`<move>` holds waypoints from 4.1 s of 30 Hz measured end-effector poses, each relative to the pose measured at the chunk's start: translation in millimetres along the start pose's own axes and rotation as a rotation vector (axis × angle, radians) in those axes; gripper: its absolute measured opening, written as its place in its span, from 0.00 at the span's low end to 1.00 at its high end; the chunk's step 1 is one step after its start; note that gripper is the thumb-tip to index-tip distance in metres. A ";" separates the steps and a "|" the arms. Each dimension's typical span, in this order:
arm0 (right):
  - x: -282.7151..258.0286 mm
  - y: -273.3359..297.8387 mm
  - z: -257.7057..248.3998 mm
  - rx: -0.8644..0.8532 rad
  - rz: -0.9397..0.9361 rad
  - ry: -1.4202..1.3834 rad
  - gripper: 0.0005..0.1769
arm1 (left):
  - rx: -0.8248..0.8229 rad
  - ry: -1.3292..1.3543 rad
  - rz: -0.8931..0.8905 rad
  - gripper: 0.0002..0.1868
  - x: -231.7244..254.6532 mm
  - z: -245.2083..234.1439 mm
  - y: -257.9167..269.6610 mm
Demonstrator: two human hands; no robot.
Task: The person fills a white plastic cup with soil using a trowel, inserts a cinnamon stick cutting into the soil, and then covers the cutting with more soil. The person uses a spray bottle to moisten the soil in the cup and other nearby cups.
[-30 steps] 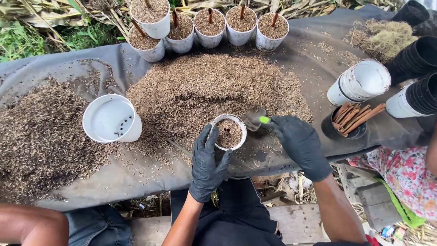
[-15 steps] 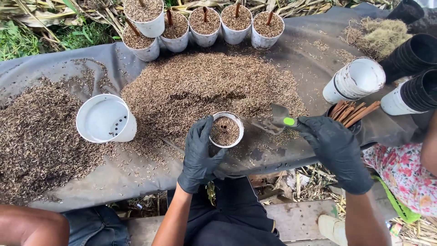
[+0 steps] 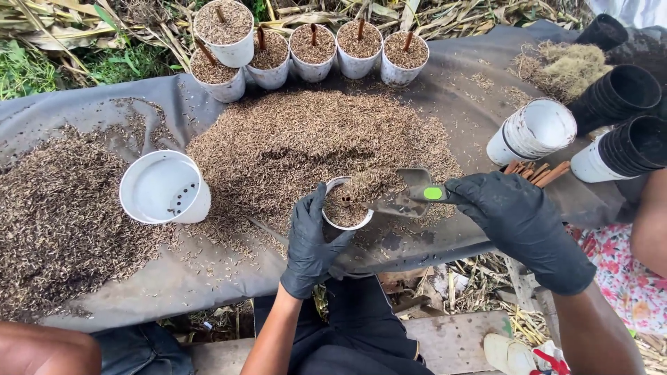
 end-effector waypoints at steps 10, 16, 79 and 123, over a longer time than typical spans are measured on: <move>-10.3 2.3 -19.7 -0.063 -0.011 0.037 0.16 | 0.138 0.034 0.066 0.52 12.7 -4.4 -9.8; -10.8 8.1 -22.5 -0.055 0.027 0.050 0.18 | 0.137 0.047 0.106 0.54 12.4 -2.6 -6.2; -26.1 35.0 114.4 -0.118 0.347 -0.208 0.22 | 0.040 -0.202 0.079 0.56 29.5 -0.4 -22.5; -18.8 27.1 10.4 0.109 -0.007 0.033 0.18 | -0.018 0.006 0.080 0.57 12.1 8.2 -29.4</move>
Point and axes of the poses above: each hand's wrist, its own y-axis away from the middle knuckle, its own z-axis out of the palm, x = y × z, the point moved 1 cm from there along -y, towards the middle knuckle, and after that the axes turned 5 degrees about -y, right-handed, at the moved point
